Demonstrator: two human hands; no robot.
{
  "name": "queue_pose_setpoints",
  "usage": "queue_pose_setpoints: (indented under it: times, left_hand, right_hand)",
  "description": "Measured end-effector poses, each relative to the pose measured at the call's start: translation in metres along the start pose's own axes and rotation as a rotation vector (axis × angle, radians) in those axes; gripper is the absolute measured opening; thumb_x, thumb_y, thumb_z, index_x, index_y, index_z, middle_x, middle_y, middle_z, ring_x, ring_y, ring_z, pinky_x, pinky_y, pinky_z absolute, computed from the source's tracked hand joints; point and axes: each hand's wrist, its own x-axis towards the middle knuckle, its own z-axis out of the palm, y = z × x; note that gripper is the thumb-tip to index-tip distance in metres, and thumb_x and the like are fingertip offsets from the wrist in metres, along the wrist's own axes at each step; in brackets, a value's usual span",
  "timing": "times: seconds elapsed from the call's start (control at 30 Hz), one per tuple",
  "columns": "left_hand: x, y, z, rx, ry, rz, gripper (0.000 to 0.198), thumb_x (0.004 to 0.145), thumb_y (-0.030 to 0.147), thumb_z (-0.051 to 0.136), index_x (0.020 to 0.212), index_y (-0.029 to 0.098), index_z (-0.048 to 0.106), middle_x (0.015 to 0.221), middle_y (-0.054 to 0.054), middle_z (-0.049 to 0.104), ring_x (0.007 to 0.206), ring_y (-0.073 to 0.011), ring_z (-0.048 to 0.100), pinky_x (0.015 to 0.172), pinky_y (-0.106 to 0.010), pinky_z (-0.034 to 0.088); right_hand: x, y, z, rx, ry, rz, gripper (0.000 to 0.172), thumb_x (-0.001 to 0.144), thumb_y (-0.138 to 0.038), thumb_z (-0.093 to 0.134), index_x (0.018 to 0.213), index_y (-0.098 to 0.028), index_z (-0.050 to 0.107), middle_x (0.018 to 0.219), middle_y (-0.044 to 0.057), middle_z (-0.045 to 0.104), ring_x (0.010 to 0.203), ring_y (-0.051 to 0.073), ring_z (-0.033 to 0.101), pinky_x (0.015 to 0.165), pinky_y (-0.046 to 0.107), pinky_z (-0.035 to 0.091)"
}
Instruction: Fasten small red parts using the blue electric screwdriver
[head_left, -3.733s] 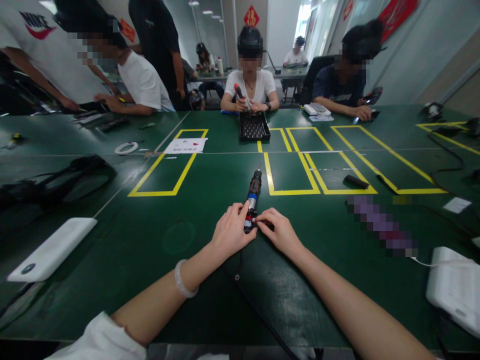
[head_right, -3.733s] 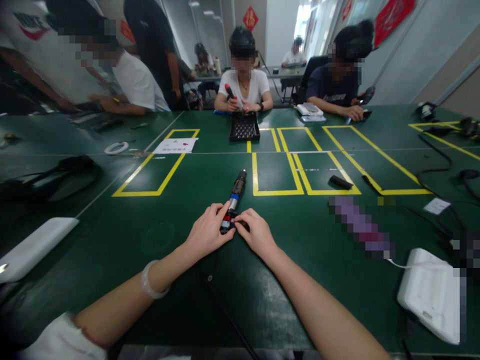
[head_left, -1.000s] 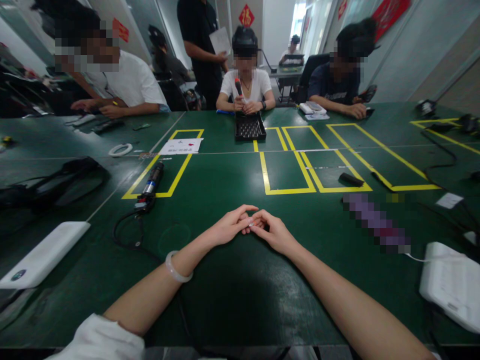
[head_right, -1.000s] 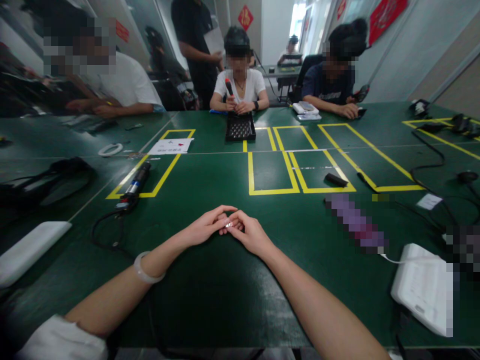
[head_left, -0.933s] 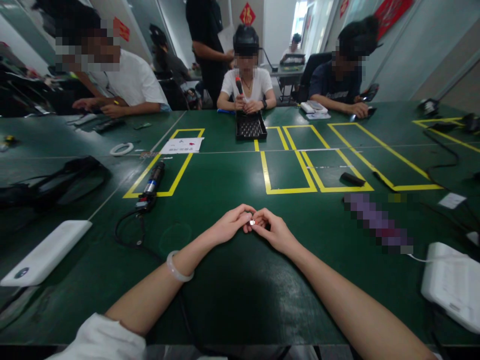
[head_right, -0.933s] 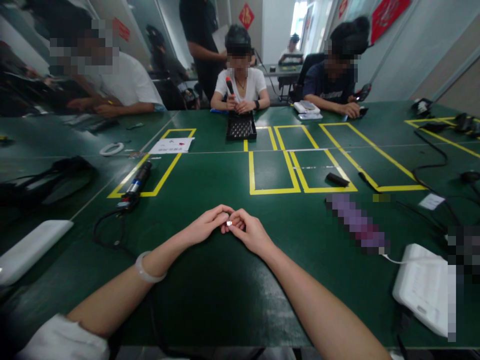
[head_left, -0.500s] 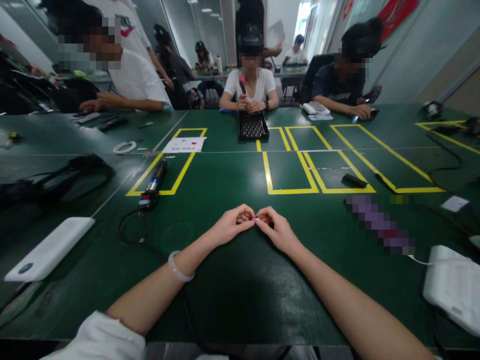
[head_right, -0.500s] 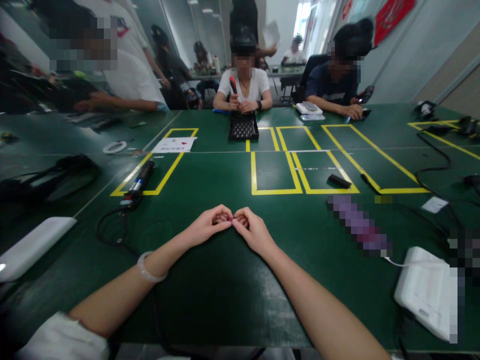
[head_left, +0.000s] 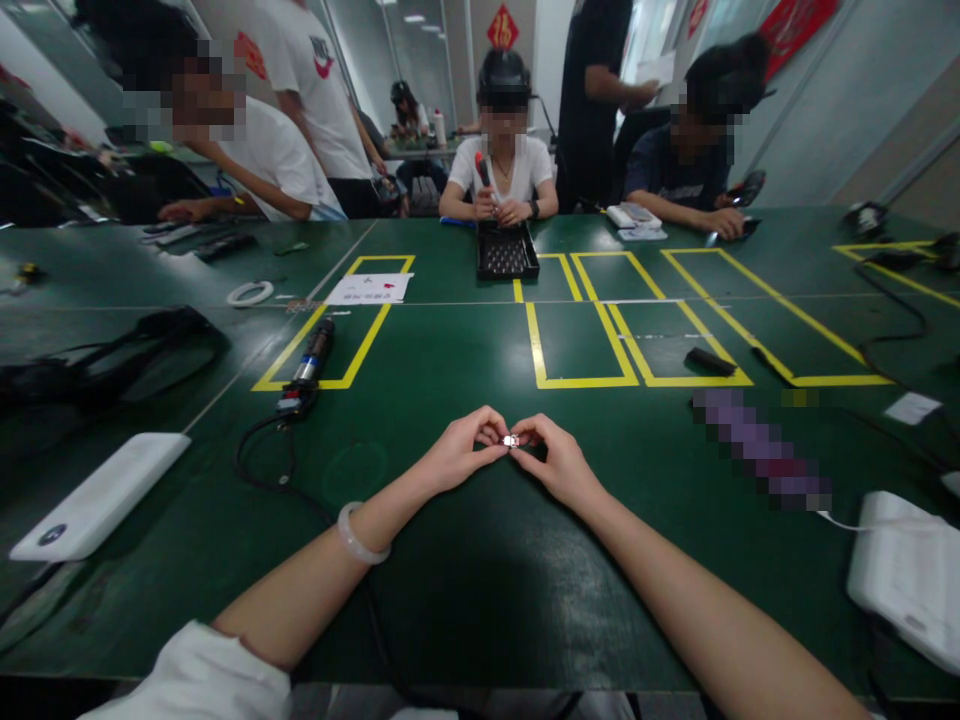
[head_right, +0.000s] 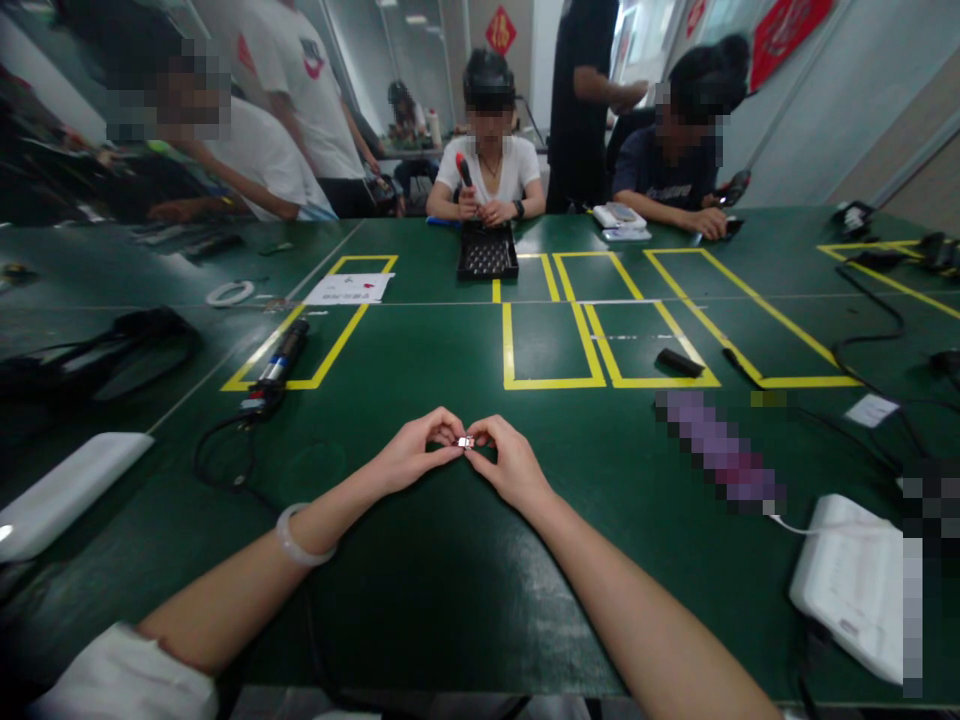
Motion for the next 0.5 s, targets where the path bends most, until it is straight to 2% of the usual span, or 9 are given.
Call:
queue_pose_setpoints:
  times: [0.13,0.23,0.37,0.43,0.5]
  left_hand:
    - [0.0,0.005,-0.009,0.055,-0.026,0.009,0.024,0.086,0.034,0.062,0.103,0.017,0.056,0.099,-0.007,0.064,0.088,-0.0156,0.063,0.082,-0.031,0.051]
    - [-0.002,0.008,-0.035,0.222,0.048,0.014,0.032,0.089,0.038,0.056,0.114,0.019,0.055,0.108,-0.008,0.063,0.095,-0.0177,0.062,0.088,-0.033,0.05]
    - [-0.019,-0.001,-0.094,0.727,0.301,-0.071,0.042,0.092,0.04,0.05,0.129,0.02,0.05,0.127,-0.011,0.055,0.119,-0.0248,0.052,0.103,-0.041,0.041]
    - [-0.034,-0.01,-0.127,1.008,0.473,-0.197,0.049,0.09,0.039,0.052,0.133,0.017,0.048,0.14,-0.014,0.045,0.131,-0.0314,0.041,0.109,-0.047,0.033]
    - [-0.05,-0.022,-0.157,1.176,0.624,-0.353,0.061,0.087,0.04,0.055,0.14,0.012,0.041,0.149,-0.019,0.033,0.136,-0.0384,0.033,0.11,-0.052,0.029]
  right_hand:
    - [0.0,-0.001,-0.001,-0.005,-0.013,0.015,0.011,0.085,-0.017,0.061,0.095,-0.02,0.06,0.09,0.002,0.063,0.081,0.016,0.06,0.075,0.029,0.046]
    - [0.0,0.0,-0.001,-0.008,-0.018,0.022,0.013,0.085,-0.016,0.062,0.097,-0.02,0.061,0.09,0.002,0.063,0.081,0.015,0.06,0.075,0.028,0.046]
    - [0.0,0.001,-0.001,-0.013,-0.04,0.037,0.013,0.085,-0.014,0.062,0.097,-0.02,0.061,0.09,0.003,0.063,0.082,0.015,0.06,0.075,0.028,0.046]
    - [0.0,0.0,0.0,-0.016,-0.043,0.04,0.014,0.085,-0.015,0.062,0.097,-0.02,0.061,0.089,0.002,0.063,0.081,0.015,0.06,0.074,0.028,0.046]
    - [0.0,0.0,0.0,-0.019,-0.044,0.045,0.014,0.085,-0.015,0.062,0.098,-0.02,0.061,0.089,0.002,0.063,0.08,0.015,0.06,0.074,0.028,0.046]
